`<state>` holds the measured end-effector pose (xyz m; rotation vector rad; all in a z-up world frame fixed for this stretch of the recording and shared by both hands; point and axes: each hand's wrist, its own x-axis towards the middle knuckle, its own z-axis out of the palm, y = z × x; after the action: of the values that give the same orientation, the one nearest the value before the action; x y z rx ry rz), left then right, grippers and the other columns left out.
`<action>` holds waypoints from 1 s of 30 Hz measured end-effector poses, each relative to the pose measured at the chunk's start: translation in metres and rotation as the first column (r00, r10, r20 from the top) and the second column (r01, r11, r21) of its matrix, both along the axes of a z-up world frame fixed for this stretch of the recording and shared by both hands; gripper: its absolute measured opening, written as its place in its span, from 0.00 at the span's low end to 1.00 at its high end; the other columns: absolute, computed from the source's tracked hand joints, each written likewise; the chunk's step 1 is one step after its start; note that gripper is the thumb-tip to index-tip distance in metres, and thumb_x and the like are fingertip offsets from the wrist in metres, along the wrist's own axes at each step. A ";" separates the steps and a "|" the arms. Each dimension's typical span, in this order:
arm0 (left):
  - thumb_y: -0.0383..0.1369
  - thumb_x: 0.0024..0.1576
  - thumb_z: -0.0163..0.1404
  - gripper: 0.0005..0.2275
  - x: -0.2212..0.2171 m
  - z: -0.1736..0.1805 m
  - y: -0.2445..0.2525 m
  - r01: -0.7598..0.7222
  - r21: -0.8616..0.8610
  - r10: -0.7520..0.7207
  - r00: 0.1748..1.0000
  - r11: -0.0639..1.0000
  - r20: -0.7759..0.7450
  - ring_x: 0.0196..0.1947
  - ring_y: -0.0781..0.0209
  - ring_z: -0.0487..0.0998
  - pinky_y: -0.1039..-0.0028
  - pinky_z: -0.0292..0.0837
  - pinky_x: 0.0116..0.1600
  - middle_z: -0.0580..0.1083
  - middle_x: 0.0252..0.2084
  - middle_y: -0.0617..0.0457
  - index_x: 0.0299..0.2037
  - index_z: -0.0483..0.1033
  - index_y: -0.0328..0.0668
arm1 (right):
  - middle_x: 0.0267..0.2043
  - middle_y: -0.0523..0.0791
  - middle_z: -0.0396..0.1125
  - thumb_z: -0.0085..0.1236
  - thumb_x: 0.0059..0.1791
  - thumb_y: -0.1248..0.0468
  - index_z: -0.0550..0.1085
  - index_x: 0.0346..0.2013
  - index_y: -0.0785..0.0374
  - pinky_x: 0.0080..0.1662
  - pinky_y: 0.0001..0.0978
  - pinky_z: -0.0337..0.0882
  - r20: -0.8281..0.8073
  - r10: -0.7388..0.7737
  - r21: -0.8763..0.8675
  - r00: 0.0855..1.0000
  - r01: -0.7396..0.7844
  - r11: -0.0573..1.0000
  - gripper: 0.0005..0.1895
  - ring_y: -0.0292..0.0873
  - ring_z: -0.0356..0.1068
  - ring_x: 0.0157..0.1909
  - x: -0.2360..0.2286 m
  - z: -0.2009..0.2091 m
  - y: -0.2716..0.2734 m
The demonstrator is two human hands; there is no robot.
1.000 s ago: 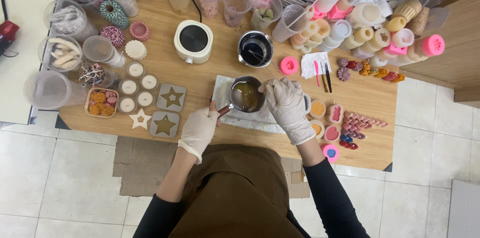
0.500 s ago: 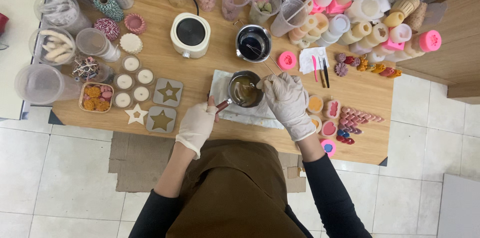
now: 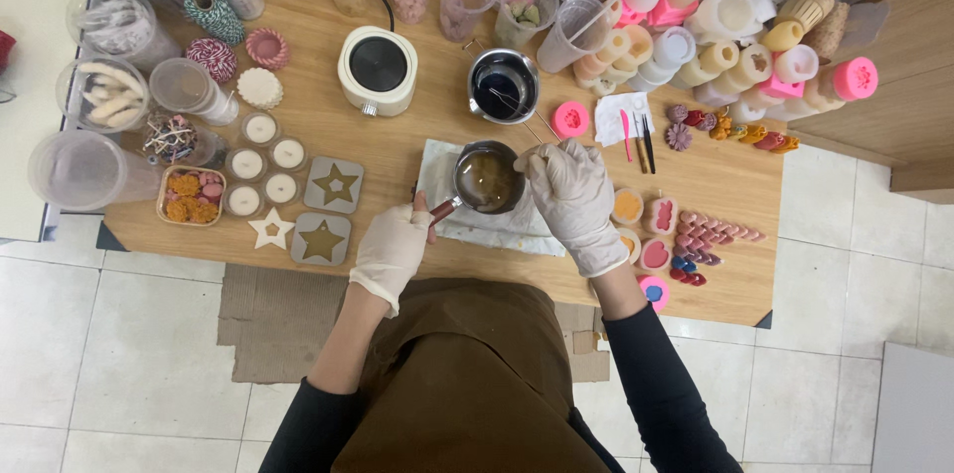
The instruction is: The person stirs a melted wax mixture in a small metal pot with a wooden stick and kemudian removes a finished candle from a silicone flower mold by hand.
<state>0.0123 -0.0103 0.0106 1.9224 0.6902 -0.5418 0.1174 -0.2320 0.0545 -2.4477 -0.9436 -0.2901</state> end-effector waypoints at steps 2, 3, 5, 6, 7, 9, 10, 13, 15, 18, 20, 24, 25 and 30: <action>0.53 0.66 0.31 0.31 -0.002 0.000 0.001 0.017 0.015 -0.018 1.000 1.000 0.018 0.19 0.55 0.74 0.64 0.69 0.33 0.71 0.17 0.48 0.21 0.77 0.41 | 0.35 0.38 0.72 0.54 0.55 0.64 0.75 0.36 0.53 0.45 0.42 0.64 -0.011 -0.003 -0.027 1.000 0.002 1.000 0.05 0.46 0.68 0.38 0.001 0.001 0.002; 0.53 0.66 0.32 0.30 -0.003 0.000 0.001 -0.013 -0.003 0.013 1.000 1.000 -0.005 0.19 0.54 0.74 0.64 0.69 0.33 0.71 0.18 0.47 0.22 0.77 0.41 | 0.35 0.37 0.73 0.54 0.55 0.63 0.75 0.35 0.53 0.44 0.43 0.63 -0.022 -0.007 -0.057 1.000 0.006 0.998 0.05 0.48 0.67 0.37 0.001 0.001 0.003; 0.52 0.66 0.32 0.29 -0.004 0.001 -0.003 -0.035 -0.026 0.034 0.999 0.999 -0.032 0.18 0.52 0.74 0.64 0.70 0.33 0.71 0.18 0.46 0.23 0.77 0.41 | 0.34 0.38 0.73 0.54 0.55 0.63 0.75 0.34 0.54 0.44 0.44 0.63 -0.040 0.009 -0.088 0.999 -0.013 0.996 0.05 0.47 0.68 0.37 0.001 -0.001 0.003; 0.52 0.66 0.32 0.29 -0.003 0.002 -0.002 -0.036 -0.027 0.036 0.999 0.999 -0.024 0.18 0.52 0.74 0.64 0.70 0.33 0.72 0.19 0.47 0.23 0.77 0.40 | 0.33 0.39 0.72 0.55 0.54 0.63 0.75 0.34 0.54 0.43 0.44 0.63 -0.050 0.035 -0.110 0.998 -0.040 0.993 0.05 0.47 0.68 0.37 0.004 -0.002 0.004; 0.52 0.66 0.32 0.29 -0.001 0.002 -0.001 -0.038 -0.028 0.038 0.999 0.999 -0.016 0.18 0.52 0.73 0.64 0.70 0.33 0.72 0.19 0.48 0.23 0.77 0.40 | 0.33 0.39 0.72 0.55 0.54 0.63 0.75 0.34 0.54 0.43 0.44 0.63 -0.046 0.035 -0.109 0.998 -0.040 0.993 0.05 0.47 0.68 0.37 0.003 -0.001 0.002; 0.52 0.66 0.32 0.29 -0.003 0.004 0.000 -0.029 -0.013 0.029 0.999 0.999 -0.027 0.18 0.53 0.74 0.64 0.70 0.33 0.72 0.19 0.48 0.23 0.77 0.40 | 0.33 0.38 0.72 0.53 0.56 0.63 0.75 0.34 0.52 0.44 0.42 0.65 -0.093 -0.005 0.011 0.996 0.006 1.000 0.07 0.45 0.69 0.37 -0.004 0.001 -0.003; 0.52 0.66 0.32 0.29 -0.002 0.005 0.000 -0.019 0.000 0.019 0.999 1.000 -0.028 0.18 0.53 0.74 0.65 0.70 0.34 0.72 0.18 0.48 0.23 0.78 0.41 | 0.33 0.38 0.72 0.53 0.56 0.63 0.75 0.34 0.52 0.44 0.42 0.65 -0.092 -0.008 0.012 0.996 0.009 1.000 0.07 0.45 0.69 0.37 -0.003 -0.001 -0.001; 0.51 0.66 0.31 0.29 0.000 0.007 -0.001 -0.023 -0.033 0.023 1.000 0.999 -0.006 0.18 0.55 0.74 0.65 0.70 0.33 0.74 0.19 0.54 0.23 0.78 0.42 | 0.30 0.37 0.72 0.51 0.55 0.65 0.75 0.36 0.54 0.43 0.43 0.64 -0.176 0.099 0.013 0.980 -0.098 0.995 0.06 0.44 0.70 0.37 -0.002 -0.004 -0.001; 0.51 0.66 0.32 0.29 0.001 0.008 -0.002 -0.028 -0.028 0.028 0.999 0.999 -0.018 0.18 0.55 0.73 0.64 0.70 0.33 0.73 0.19 0.50 0.24 0.78 0.41 | 0.35 0.39 0.73 0.51 0.56 0.65 0.74 0.35 0.55 0.42 0.43 0.65 -0.125 0.079 0.105 0.989 -0.066 0.992 0.06 0.46 0.69 0.38 0.001 -0.004 -0.002; 0.51 0.67 0.33 0.29 -0.002 0.010 0.000 -0.037 -0.027 0.036 0.998 0.999 -0.042 0.18 0.54 0.73 0.64 0.70 0.33 0.72 0.18 0.46 0.24 0.78 0.40 | 0.33 0.42 0.72 0.54 0.56 0.65 0.76 0.35 0.55 0.43 0.44 0.65 -0.100 0.023 0.008 0.995 -0.022 1.000 0.06 0.49 0.68 0.37 0.001 -0.005 0.001; 0.51 0.66 0.33 0.29 0.000 0.010 -0.002 -0.037 -0.035 0.036 0.999 0.999 -0.038 0.17 0.53 0.73 0.64 0.70 0.33 0.72 0.18 0.46 0.24 0.78 0.40 | 0.31 0.43 0.71 0.54 0.54 0.65 0.76 0.34 0.56 0.43 0.44 0.66 -0.075 0.043 -0.024 0.996 -0.045 0.999 0.05 0.49 0.69 0.37 0.000 -0.009 0.004; 0.51 0.66 0.31 0.29 0.000 0.008 0.001 0.007 0.010 -0.006 0.998 1.000 -0.057 0.17 0.54 0.74 0.65 0.70 0.33 0.73 0.18 0.49 0.24 0.79 0.42 | 0.33 0.43 0.72 0.51 0.57 0.69 0.75 0.36 0.59 0.41 0.37 0.71 -0.271 0.097 0.254 0.958 -0.026 0.967 0.07 0.44 0.72 0.35 0.002 -0.007 0.002; 0.51 0.67 0.31 0.30 0.000 0.007 0.000 0.011 0.014 -0.011 0.999 1.000 -0.040 0.17 0.55 0.74 0.64 0.70 0.33 0.73 0.18 0.49 0.24 0.79 0.42 | 0.33 0.43 0.72 0.51 0.57 0.69 0.75 0.36 0.59 0.41 0.37 0.71 -0.271 0.097 0.253 0.958 -0.026 0.967 0.07 0.44 0.72 0.35 0.002 -0.006 0.002; 0.52 0.66 0.31 0.30 0.001 0.005 -0.001 -0.013 -0.006 0.013 0.998 1.000 -0.057 0.17 0.53 0.74 0.64 0.71 0.32 0.73 0.19 0.48 0.24 0.78 0.41 | 0.31 0.44 0.73 0.51 0.55 0.69 0.76 0.34 0.61 0.41 0.40 0.71 -0.229 0.116 0.200 0.966 -0.070 0.977 0.07 0.46 0.72 0.34 -0.003 -0.005 0.005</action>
<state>0.0132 -0.0112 0.0155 1.9014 0.7356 -0.5918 0.1148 -0.2267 0.0499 -2.1968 -0.8797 -0.0460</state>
